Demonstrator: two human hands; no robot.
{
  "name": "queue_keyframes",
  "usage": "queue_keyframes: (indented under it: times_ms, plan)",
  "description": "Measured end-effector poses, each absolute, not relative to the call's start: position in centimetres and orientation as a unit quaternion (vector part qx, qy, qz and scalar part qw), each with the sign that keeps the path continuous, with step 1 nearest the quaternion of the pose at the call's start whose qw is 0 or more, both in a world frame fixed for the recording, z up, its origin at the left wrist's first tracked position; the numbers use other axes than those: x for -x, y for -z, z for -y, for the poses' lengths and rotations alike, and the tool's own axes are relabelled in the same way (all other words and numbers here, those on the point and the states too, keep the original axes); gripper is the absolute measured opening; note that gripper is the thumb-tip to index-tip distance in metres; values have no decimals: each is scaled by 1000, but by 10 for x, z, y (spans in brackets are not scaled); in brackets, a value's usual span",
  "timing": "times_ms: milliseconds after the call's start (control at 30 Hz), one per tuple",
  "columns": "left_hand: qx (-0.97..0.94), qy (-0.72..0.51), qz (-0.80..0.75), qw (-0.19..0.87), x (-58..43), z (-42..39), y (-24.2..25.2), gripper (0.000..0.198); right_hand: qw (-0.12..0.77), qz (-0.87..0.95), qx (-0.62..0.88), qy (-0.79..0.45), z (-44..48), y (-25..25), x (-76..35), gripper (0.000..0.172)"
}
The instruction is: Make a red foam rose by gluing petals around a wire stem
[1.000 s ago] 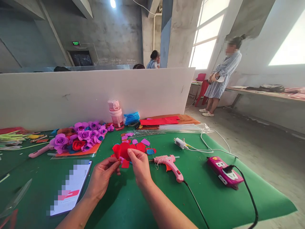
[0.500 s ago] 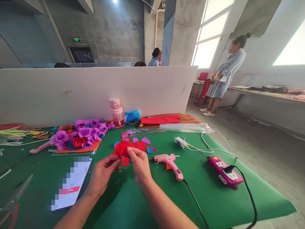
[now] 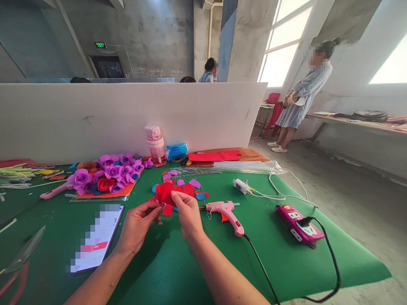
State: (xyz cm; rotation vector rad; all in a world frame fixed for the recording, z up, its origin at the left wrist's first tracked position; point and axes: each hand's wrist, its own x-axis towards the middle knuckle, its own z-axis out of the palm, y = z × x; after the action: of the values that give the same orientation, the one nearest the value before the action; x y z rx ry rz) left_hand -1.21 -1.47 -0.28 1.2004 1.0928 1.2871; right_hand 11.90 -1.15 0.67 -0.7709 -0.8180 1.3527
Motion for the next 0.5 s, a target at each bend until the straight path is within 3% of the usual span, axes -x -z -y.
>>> queue_keyframes:
  times_ms: [500]
  plan:
    - [-492,-531,-452,520,10,14,3,19,636,351,331,-602,11,-5,-120,20]
